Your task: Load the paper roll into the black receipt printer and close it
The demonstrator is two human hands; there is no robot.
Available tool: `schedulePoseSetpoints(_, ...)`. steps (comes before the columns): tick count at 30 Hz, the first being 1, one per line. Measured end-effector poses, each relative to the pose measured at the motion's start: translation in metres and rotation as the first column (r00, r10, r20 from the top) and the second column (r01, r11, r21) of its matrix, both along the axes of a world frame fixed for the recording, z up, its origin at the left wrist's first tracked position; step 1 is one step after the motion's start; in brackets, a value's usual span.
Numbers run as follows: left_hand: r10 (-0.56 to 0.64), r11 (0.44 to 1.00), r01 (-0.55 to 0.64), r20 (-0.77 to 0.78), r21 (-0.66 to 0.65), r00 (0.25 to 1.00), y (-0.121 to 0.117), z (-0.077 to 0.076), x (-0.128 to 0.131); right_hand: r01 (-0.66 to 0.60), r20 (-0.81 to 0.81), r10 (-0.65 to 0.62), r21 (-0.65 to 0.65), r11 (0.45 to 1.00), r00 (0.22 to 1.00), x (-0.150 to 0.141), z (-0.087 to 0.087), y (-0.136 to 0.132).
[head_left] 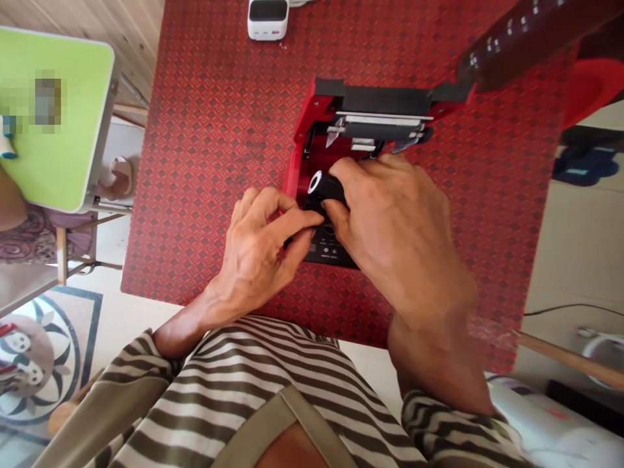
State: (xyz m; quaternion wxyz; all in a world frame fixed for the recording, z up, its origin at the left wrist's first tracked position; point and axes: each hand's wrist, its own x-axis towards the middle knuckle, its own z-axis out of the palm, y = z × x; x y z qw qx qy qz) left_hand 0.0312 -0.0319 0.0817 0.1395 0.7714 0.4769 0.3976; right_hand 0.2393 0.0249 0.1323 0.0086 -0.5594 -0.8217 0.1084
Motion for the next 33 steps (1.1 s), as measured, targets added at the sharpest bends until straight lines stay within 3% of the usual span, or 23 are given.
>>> schedulePoseSetpoints(6, 0.023, 0.991, -0.029, -0.052, -0.13, 0.998, 0.003, 0.005, 0.003, -0.055, 0.129, 0.043, 0.095, 0.994, 0.991, -0.012, -0.018, 0.013)
schedulePoseSetpoints(11, 0.026, 0.989, -0.029, -0.023, -0.143, 0.999, 0.005, 0.003, 0.004, -0.057, -0.019, 0.059, 0.128, 0.99, 0.998, -0.004, -0.033, 0.013)
schedulePoseSetpoints(19, 0.025, 0.994, -0.026, -0.012, -0.11, 1.0, 0.005, 0.003, 0.004, -0.133, -0.381, 0.212, 0.222, 0.966, 0.9, 0.036, -0.015, -0.02)
schedulePoseSetpoints(24, 0.013, 0.998, -0.014, -0.016, -0.058, 1.0, 0.005, 0.002, 0.005, -0.197, -0.412, 0.279, 0.231, 0.953, 0.867, 0.042, -0.009, -0.031)
schedulePoseSetpoints(33, -0.015, 1.0, 0.015, -0.041, -0.003, 0.999, -0.002, 0.008, 0.004, -0.095, -0.458, 0.256, 0.345, 0.934, 0.851, 0.041, -0.013, -0.045)
